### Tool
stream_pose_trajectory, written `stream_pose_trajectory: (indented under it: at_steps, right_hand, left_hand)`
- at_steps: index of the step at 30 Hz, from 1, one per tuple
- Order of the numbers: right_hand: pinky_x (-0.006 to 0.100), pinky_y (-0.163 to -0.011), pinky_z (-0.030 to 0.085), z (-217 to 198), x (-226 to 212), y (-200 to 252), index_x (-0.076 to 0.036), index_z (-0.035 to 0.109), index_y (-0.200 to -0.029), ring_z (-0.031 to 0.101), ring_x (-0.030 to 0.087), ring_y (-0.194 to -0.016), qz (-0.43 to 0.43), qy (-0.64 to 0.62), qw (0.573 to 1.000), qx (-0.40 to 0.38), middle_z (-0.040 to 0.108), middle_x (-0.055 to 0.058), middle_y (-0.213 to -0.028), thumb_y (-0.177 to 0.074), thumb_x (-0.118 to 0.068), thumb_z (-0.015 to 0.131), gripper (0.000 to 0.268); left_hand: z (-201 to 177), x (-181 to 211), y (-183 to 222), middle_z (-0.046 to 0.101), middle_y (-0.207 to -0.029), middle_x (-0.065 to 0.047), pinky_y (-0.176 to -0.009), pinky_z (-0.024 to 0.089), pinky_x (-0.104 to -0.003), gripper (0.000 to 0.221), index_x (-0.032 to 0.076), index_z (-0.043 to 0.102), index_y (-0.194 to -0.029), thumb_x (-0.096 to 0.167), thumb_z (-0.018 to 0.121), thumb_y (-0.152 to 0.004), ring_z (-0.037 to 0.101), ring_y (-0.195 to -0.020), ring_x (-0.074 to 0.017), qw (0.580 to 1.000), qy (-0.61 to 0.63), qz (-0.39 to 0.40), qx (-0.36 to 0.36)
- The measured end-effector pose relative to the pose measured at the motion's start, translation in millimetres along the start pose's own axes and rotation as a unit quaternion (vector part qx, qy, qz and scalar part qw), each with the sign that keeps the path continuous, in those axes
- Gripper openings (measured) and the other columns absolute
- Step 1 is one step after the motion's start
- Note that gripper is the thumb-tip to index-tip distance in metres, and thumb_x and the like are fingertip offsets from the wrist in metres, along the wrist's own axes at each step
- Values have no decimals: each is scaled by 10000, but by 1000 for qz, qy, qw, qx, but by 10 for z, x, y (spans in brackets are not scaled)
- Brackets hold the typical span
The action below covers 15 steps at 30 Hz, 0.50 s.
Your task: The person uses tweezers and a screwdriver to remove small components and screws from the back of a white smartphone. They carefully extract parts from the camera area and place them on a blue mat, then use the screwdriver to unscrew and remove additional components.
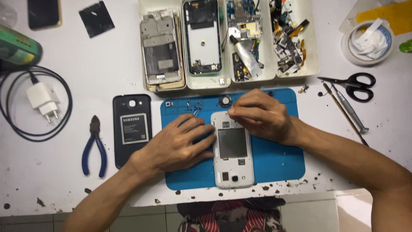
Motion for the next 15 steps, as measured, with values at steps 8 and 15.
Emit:
stream_pose_trajectory:
  at_steps: [8,15]
  right_hand:
    - [433,-671,617,-7,-14,-33,-2,790,-1048,716,316,-759,-4,-1,1000,-5,753,169,-892,-872,135,767,224]
    - [451,-673,602,21,5,1,24,740,-1066,712,348,-773,-7,-28,1000,-2,765,203,-926,-889,142,754,213]
  left_hand:
    - [-45,11,-51,714,-1013,-157,-938,551,-469,281,60,773,-1022,330,756,-945,666,-990,-296,1000,0,-5,0]
    - [-47,-12,-32,738,-1026,-137,-970,537,-466,262,89,787,-1047,327,766,-941,671,-1030,-286,1000,-7,-9,-12]
Point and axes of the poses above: each hand's wrist, its own y-axis away from the middle knuckle, its own z-axis out of the palm, x = y × z, the point moved 8 cm from there along -y, towards the middle knuckle
